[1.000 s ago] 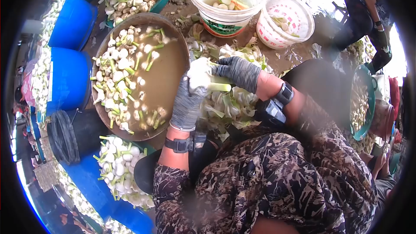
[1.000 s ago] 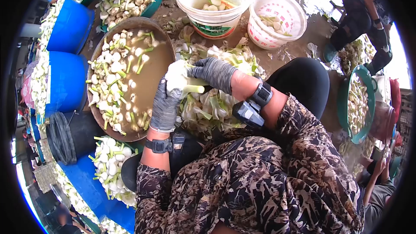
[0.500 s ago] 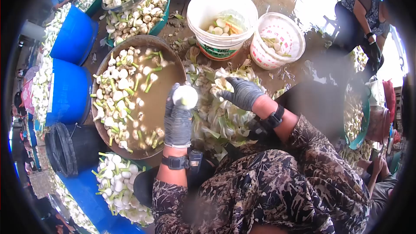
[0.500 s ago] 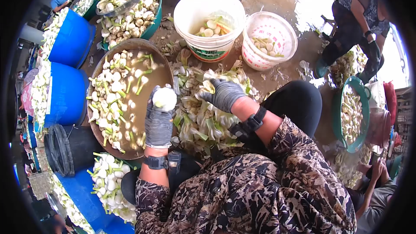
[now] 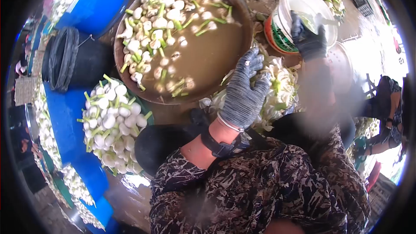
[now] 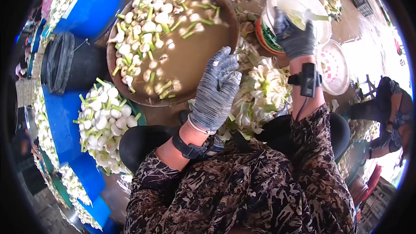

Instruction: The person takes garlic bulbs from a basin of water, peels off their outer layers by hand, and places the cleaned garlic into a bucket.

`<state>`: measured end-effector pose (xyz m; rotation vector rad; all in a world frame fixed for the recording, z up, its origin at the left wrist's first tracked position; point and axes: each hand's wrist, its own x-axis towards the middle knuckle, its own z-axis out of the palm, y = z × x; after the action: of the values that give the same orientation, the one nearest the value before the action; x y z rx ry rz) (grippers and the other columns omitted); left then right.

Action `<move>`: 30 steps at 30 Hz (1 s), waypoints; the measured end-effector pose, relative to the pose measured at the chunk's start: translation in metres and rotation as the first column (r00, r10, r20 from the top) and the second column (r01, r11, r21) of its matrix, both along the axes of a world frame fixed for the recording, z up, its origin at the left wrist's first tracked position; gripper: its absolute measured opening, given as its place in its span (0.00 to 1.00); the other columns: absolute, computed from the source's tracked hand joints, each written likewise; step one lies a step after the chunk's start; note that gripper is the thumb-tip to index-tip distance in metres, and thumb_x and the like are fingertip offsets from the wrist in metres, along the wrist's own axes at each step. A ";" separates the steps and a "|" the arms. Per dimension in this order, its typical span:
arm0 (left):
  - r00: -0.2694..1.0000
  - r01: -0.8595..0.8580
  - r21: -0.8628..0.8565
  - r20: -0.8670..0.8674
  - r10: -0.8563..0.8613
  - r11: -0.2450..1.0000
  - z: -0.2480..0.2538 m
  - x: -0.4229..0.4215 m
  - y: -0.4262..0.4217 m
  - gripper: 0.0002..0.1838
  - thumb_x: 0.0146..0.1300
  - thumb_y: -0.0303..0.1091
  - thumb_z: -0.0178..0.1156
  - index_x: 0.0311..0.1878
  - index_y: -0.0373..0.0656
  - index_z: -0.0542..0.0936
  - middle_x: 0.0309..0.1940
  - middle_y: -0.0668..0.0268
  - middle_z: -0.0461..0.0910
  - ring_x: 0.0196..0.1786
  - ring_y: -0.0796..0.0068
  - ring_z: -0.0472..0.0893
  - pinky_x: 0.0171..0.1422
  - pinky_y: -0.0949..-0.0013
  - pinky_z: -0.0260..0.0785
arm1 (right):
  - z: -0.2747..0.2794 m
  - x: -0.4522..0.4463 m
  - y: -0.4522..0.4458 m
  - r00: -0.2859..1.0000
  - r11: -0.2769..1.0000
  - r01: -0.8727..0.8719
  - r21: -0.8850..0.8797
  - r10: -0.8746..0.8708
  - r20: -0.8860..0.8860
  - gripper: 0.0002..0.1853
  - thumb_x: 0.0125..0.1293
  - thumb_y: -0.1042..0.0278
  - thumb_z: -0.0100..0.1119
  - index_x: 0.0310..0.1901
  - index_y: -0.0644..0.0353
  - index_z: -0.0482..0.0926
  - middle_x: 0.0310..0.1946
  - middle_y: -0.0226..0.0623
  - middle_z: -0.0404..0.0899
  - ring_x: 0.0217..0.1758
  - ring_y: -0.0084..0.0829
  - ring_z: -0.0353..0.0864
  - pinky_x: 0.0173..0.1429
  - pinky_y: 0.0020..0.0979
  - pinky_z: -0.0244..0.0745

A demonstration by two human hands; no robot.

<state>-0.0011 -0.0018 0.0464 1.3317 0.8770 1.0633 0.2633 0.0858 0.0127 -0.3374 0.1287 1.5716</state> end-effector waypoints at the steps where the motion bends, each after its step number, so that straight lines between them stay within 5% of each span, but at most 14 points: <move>1: 1.000 -0.014 -0.010 -0.001 0.014 1.000 0.002 -0.005 0.001 0.28 0.68 0.24 0.54 0.70 0.36 0.61 0.62 0.59 0.71 0.62 0.70 0.74 0.67 0.68 0.66 | 0.001 -0.021 0.008 0.999 0.999 -0.024 0.023 0.024 0.022 0.24 0.72 0.54 0.47 0.61 0.63 0.68 0.58 0.44 0.77 0.59 0.36 0.76 0.60 0.38 0.74; 3: 0.999 -0.034 0.023 0.033 0.034 0.999 0.005 -0.013 0.003 0.25 0.68 0.24 0.54 0.68 0.36 0.63 0.58 0.60 0.74 0.59 0.70 0.76 0.66 0.68 0.67 | -0.018 -0.097 0.018 0.738 0.898 -0.422 -0.126 0.421 0.528 0.21 0.71 0.59 0.50 0.58 0.65 0.73 0.53 0.39 0.79 0.57 0.34 0.77 0.59 0.34 0.74; 5: 0.997 -0.064 0.047 0.034 0.063 0.997 0.010 -0.022 0.007 0.25 0.67 0.23 0.53 0.67 0.35 0.64 0.58 0.58 0.74 0.59 0.69 0.76 0.65 0.68 0.68 | -0.042 -0.154 0.021 0.161 0.696 -0.582 -0.420 0.605 0.780 0.19 0.71 0.60 0.52 0.55 0.65 0.75 0.50 0.37 0.81 0.55 0.33 0.78 0.58 0.31 0.74; 7: 0.993 -0.085 0.034 0.082 0.081 0.996 0.016 -0.030 0.011 0.23 0.67 0.21 0.52 0.65 0.35 0.65 0.57 0.57 0.75 0.59 0.70 0.77 0.63 0.69 0.69 | -0.066 -0.210 0.020 -0.321 0.561 -0.555 -0.615 0.537 0.780 0.20 0.70 0.57 0.51 0.54 0.64 0.75 0.47 0.36 0.81 0.52 0.32 0.78 0.55 0.31 0.75; 10: 0.973 -0.071 -0.117 0.210 0.094 0.991 0.014 -0.038 0.015 0.21 0.68 0.20 0.51 0.64 0.35 0.65 0.57 0.59 0.75 0.58 0.72 0.76 0.63 0.70 0.69 | -0.097 -0.263 0.013 -0.619 0.482 -0.489 -0.728 0.397 0.678 0.21 0.70 0.52 0.50 0.52 0.61 0.76 0.44 0.35 0.81 0.47 0.31 0.78 0.52 0.31 0.75; 13: 0.979 -0.103 -0.119 0.166 0.122 0.988 0.010 -0.046 0.014 0.21 0.68 0.21 0.52 0.64 0.35 0.66 0.56 0.60 0.75 0.58 0.73 0.76 0.62 0.71 0.70 | -0.102 -0.274 0.008 -0.644 0.485 -0.480 -0.731 0.370 0.669 0.22 0.69 0.48 0.49 0.50 0.59 0.77 0.40 0.34 0.81 0.43 0.30 0.79 0.48 0.31 0.75; 16: 0.977 -0.089 -0.169 0.176 0.119 0.982 0.011 -0.053 0.016 0.21 0.68 0.24 0.55 0.63 0.35 0.66 0.54 0.59 0.76 0.56 0.73 0.77 0.61 0.69 0.70 | -0.086 -0.260 0.001 -0.506 0.556 -0.526 -0.643 0.403 0.763 0.23 0.68 0.44 0.48 0.47 0.57 0.77 0.36 0.33 0.81 0.38 0.29 0.79 0.44 0.31 0.76; 20: 0.934 -0.271 0.121 -0.207 0.291 0.955 0.009 -0.056 0.017 0.21 0.69 0.28 0.54 0.63 0.34 0.67 0.59 0.57 0.73 0.58 0.70 0.75 0.63 0.71 0.67 | -0.036 -0.218 -0.020 0.124 0.701 -0.587 -0.405 0.572 0.811 0.25 0.68 0.38 0.47 0.45 0.54 0.78 0.32 0.31 0.81 0.32 0.28 0.79 0.39 0.31 0.76; 23: 0.959 -0.235 -0.028 -0.170 0.227 0.972 -0.002 -0.042 0.019 0.28 0.62 0.25 0.58 0.66 0.35 0.64 0.58 0.55 0.69 0.56 0.67 0.75 0.62 0.66 0.70 | -0.007 -0.171 -0.030 0.587 0.713 -0.604 -0.355 0.700 0.407 0.27 0.67 0.33 0.46 0.42 0.51 0.79 0.28 0.30 0.81 0.27 0.27 0.80 0.35 0.31 0.77; 24: 0.959 -0.195 0.001 -0.209 0.190 0.981 -0.006 -0.036 0.018 0.29 0.62 0.24 0.59 0.66 0.36 0.64 0.58 0.55 0.69 0.56 0.66 0.76 0.63 0.66 0.70 | -0.021 -0.145 -0.032 0.605 0.644 -0.713 -0.277 0.765 0.221 0.31 0.64 0.27 0.44 0.40 0.49 0.78 0.24 0.28 0.80 0.22 0.24 0.77 0.28 0.30 0.76; 25: 0.956 -0.153 0.030 -0.247 0.156 0.988 -0.009 -0.030 0.016 0.30 0.61 0.23 0.59 0.66 0.37 0.64 0.58 0.55 0.69 0.56 0.65 0.76 0.64 0.66 0.69 | -0.013 -0.141 -0.043 0.627 0.697 -0.594 -0.402 0.714 0.312 0.34 0.64 0.22 0.37 0.36 0.49 0.77 0.19 0.27 0.77 0.12 0.23 0.69 0.17 0.30 0.69; 26: 0.951 -0.111 0.058 -0.285 0.123 0.992 -0.013 -0.023 0.015 0.31 0.60 0.22 0.60 0.67 0.38 0.63 0.58 0.55 0.69 0.55 0.64 0.76 0.65 0.65 0.69 | -0.013 -0.134 -0.050 0.610 0.686 -0.593 -0.423 0.725 0.320 0.39 0.61 0.18 0.31 0.37 0.48 0.77 0.14 0.27 0.73 0.08 0.24 0.64 0.15 0.31 0.68; 28: 0.993 0.115 -0.080 -0.022 -0.117 0.990 -0.010 -0.006 0.011 0.30 0.61 0.24 0.61 0.66 0.38 0.64 0.58 0.57 0.72 0.56 0.66 0.77 0.65 0.66 0.69 | 0.025 -0.116 -0.079 0.492 0.628 -0.664 -0.405 0.775 0.396 0.43 0.59 0.16 0.26 0.35 0.50 0.77 0.12 0.28 0.69 0.08 0.24 0.63 0.15 0.33 0.71; 30: 0.987 0.098 0.007 -0.131 -0.096 0.995 -0.011 0.006 0.008 0.28 0.62 0.27 0.63 0.65 0.38 0.66 0.57 0.59 0.74 0.57 0.70 0.76 0.64 0.67 0.69 | 0.047 -0.104 -0.095 0.406 0.636 -0.652 -0.414 0.753 0.517 0.46 0.58 0.15 0.20 0.41 0.50 0.76 0.13 0.29 0.69 0.09 0.25 0.65 0.17 0.37 0.75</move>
<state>0.0047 0.0060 0.0356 1.4534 0.8933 0.9158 0.1589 -0.0087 0.0598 -1.1856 -0.5433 2.1914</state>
